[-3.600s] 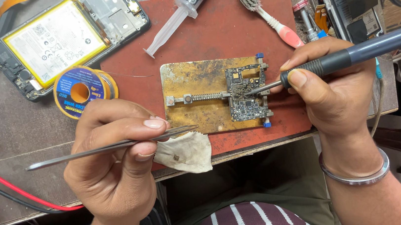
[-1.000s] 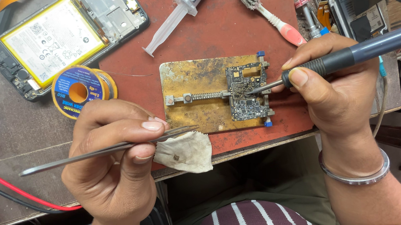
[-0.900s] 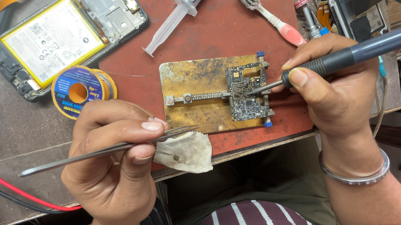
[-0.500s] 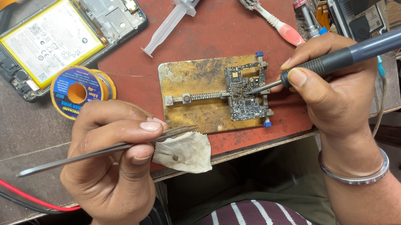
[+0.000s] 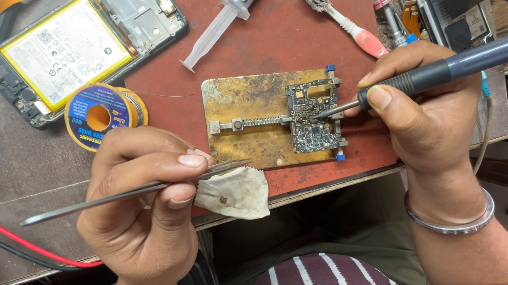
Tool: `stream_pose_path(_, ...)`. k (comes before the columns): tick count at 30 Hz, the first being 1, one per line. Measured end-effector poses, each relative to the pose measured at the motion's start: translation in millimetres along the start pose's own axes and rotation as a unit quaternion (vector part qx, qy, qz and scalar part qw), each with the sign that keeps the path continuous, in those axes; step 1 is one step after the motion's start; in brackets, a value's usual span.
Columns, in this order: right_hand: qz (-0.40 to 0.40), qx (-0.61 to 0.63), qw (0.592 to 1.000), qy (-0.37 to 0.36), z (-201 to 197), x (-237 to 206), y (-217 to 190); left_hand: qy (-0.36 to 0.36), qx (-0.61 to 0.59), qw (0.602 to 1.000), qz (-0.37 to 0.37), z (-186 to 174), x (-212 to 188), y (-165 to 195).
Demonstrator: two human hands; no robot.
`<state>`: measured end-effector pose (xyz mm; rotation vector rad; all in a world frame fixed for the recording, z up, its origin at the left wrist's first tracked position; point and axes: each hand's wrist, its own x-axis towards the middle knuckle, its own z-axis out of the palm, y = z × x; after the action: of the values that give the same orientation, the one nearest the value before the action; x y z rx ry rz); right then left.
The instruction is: The person cleans a small circuit board clamped to a workbench. They apply a liquid from a spray can onto a toothbrush and scrub the board, then use a utility knife to scrape residue and tweezers to pick at components. The board remains clamped throughout.
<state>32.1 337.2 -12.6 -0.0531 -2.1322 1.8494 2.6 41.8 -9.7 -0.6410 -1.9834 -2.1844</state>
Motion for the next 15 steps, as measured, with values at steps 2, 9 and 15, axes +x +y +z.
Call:
stream_pose_path(2, 0.002, 0.007, 1.000, -0.001, 0.4, -0.4, 0.0, 0.001, -0.003, 1.000, -0.001, 0.3, -0.1, -0.5)
stream_pose_path(9, 0.004, -0.003, 1.000, 0.003, 0.4, 0.3, -0.6, 0.003, -0.005, 1.000, 0.000, 0.9, -0.4, -1.2)
stream_pose_path(15, 0.004, 0.011, 1.000, -0.003, 2.4, 0.8, -2.6, 0.003, -0.005, 1.000, -0.001, 1.2, -0.5, -1.1)
